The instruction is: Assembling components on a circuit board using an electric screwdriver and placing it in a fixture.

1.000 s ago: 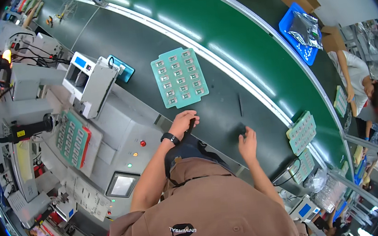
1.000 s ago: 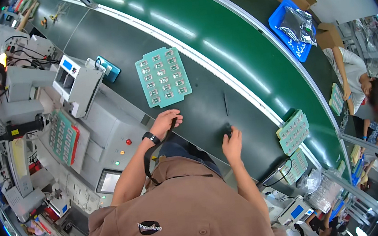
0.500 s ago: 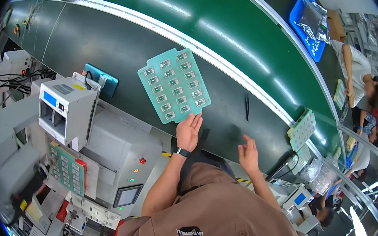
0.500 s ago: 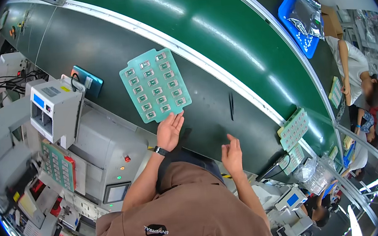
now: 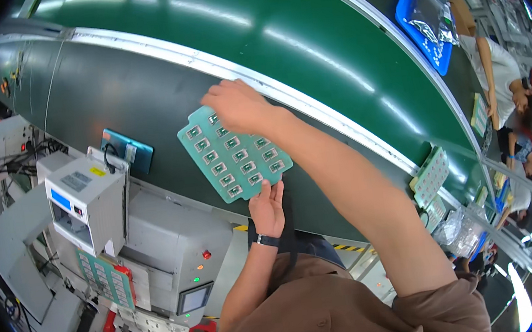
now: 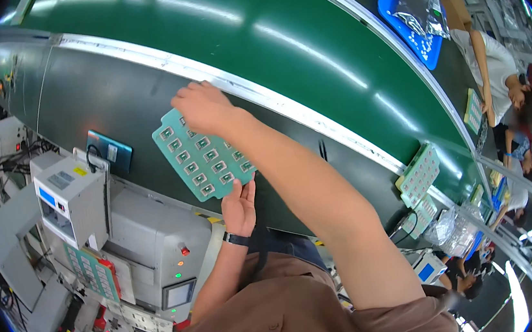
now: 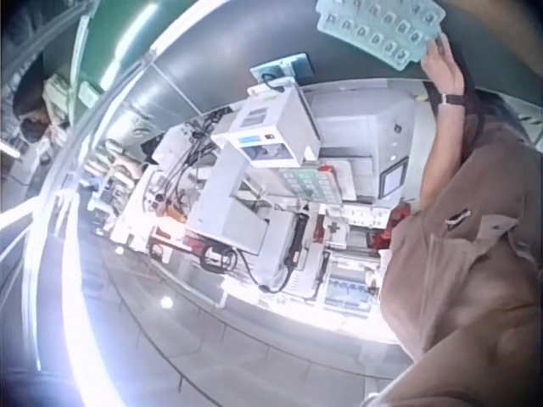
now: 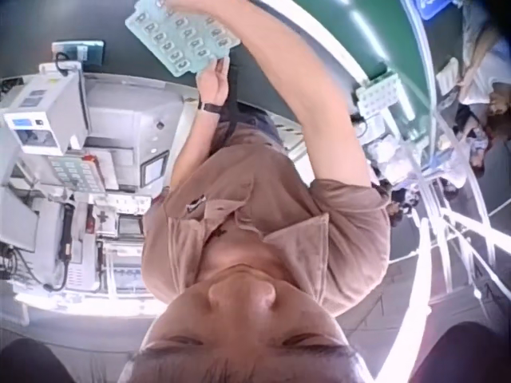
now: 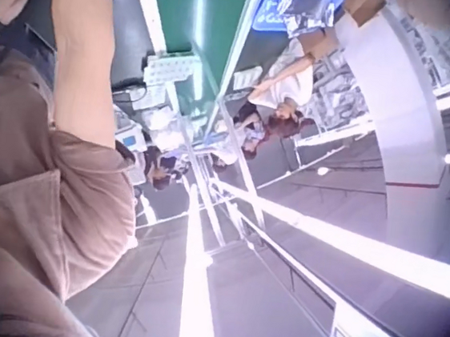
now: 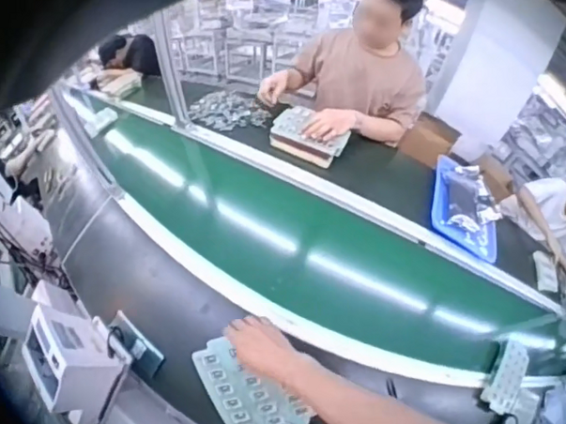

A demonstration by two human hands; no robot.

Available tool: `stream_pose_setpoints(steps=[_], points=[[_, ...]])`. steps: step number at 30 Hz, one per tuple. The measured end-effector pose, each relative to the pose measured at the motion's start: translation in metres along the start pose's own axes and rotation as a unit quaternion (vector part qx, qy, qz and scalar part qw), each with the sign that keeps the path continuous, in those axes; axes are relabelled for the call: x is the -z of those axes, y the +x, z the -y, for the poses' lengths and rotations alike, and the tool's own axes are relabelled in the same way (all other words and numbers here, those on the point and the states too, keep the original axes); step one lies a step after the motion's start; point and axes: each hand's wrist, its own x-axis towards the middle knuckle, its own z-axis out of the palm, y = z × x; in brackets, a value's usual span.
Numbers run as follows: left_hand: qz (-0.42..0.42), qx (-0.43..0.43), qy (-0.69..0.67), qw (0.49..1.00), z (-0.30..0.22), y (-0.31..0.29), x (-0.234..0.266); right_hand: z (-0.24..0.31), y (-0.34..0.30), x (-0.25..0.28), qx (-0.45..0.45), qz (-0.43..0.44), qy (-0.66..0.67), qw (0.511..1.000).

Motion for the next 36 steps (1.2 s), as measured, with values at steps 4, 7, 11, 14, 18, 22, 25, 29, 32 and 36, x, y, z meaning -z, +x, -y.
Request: stream_pose_setpoints(steps=[4,7,11,14,18,22,25,29,32,36], points=[[-0.009,-0.003,-0.026,1.000,0.004,0.005,0.012,0.001,0.035,0.006,-0.024,0.186,-0.039,0.982],[0.050,-0.012,-0.020,0.998,0.008,0.016,0.032,-0.015,0.043,0.002,-0.054,0.190,0.045,0.979],[0.057,-0.047,0.109,0.991,-0.011,0.001,0.046,-0.017,0.015,0.016,-0.156,0.172,0.122,0.965],[0.021,-0.064,0.256,0.964,-0.030,-0.030,0.029,-0.036,-0.043,0.024,-0.153,0.055,0.147,0.976],[0.091,-0.103,0.451,0.882,-0.061,-0.065,0.020,-0.037,-0.165,0.047,-0.187,-0.109,0.210,0.953],[0.212,-0.119,0.605,0.758,-0.076,-0.101,-0.009,0.007,-0.307,0.041,-0.266,-0.278,0.292,0.876],[0.290,-0.118,0.656,0.687,-0.047,-0.143,-0.043,0.057,-0.416,0.019,-0.322,-0.427,0.327,0.779],[0.456,-0.108,0.699,0.540,0.013,-0.172,-0.059,0.149,-0.542,-0.029,-0.431,-0.552,0.392,0.596],[0.542,-0.058,0.713,0.440,0.075,-0.209,-0.058,0.213,-0.611,-0.091,-0.488,-0.619,0.353,0.505],[0.586,0.008,0.746,0.315,0.161,-0.277,-0.022,0.299,-0.692,-0.157,-0.524,-0.700,0.352,0.334]])
